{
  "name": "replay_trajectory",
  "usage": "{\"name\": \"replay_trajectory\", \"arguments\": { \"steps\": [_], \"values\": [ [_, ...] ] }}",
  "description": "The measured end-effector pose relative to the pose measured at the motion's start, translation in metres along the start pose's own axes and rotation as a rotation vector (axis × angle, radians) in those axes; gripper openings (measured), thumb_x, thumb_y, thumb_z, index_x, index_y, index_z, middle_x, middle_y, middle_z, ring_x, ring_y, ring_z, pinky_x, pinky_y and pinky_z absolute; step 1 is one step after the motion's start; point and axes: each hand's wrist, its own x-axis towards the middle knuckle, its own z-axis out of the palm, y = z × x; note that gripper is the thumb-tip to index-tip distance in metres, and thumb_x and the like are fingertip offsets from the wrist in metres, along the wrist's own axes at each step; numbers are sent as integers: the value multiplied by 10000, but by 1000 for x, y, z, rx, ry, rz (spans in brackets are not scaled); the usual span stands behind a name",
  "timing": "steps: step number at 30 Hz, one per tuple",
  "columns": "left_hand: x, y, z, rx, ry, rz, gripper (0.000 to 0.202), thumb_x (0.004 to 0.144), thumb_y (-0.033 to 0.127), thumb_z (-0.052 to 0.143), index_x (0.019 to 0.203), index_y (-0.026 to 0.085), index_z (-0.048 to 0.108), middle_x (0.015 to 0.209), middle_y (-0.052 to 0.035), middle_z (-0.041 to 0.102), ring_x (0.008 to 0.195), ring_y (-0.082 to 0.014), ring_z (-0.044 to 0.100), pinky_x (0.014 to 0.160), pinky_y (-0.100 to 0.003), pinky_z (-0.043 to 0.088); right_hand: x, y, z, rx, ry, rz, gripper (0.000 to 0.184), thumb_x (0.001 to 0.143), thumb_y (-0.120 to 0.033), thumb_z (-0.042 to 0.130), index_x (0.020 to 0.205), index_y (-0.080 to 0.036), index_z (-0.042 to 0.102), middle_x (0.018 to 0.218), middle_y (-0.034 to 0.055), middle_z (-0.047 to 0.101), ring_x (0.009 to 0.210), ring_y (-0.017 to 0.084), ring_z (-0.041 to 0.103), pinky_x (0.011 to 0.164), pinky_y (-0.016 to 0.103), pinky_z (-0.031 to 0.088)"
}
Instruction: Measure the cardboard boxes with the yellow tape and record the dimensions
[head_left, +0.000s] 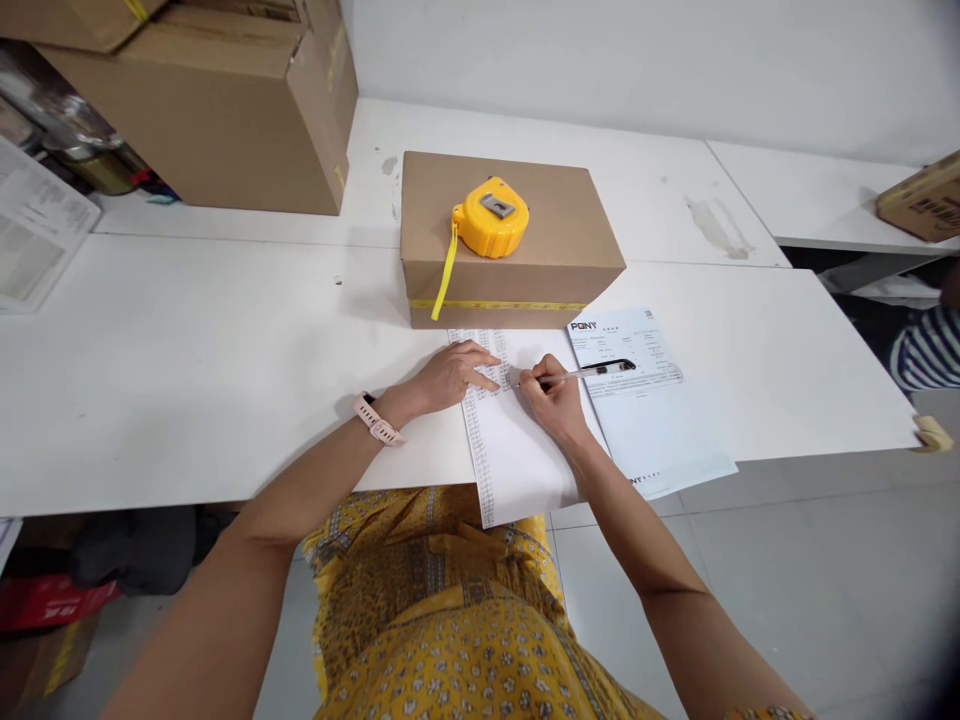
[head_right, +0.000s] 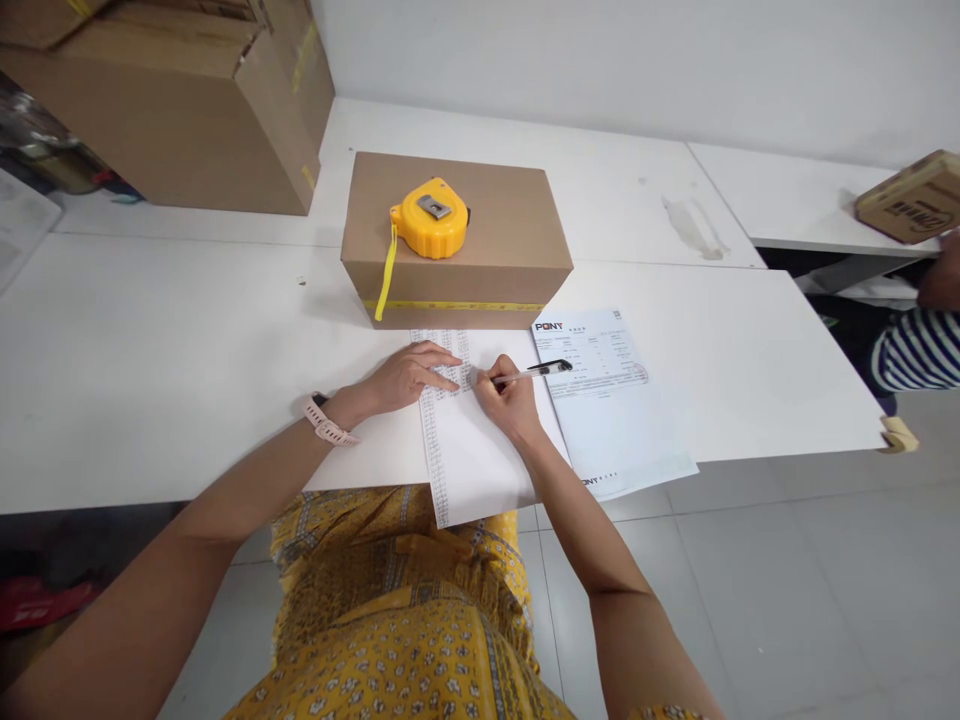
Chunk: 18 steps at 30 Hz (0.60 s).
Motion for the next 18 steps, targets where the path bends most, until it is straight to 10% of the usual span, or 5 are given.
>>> {"name": "replay_trajectory", "arguments": {
  "steps": [10, 18],
  "values": [
    [1, -6, -2, -15, 14, 16, 640, 769, -145, 441, 990, 296, 848, 1230, -43, 777, 1130, -212, 672, 944, -411, 587, 12, 8, -21, -370, 436, -188, 156, 974, -362, 519, 918, -236, 592, 873, 38, 575, 853, 210, 528, 780, 355, 422],
    [2, 1, -1, 65, 216, -45, 486, 771, -84, 476, 843, 247, 826, 1096, -56, 806, 975, -191, 734, 868, -379, 611, 16, 20, -27, -822, 334, -142, 459, 883, -49, 427, 1145, -259, 740, 1052, 121, 626, 1038, 295, 472, 870, 413, 373]
  ]
}}
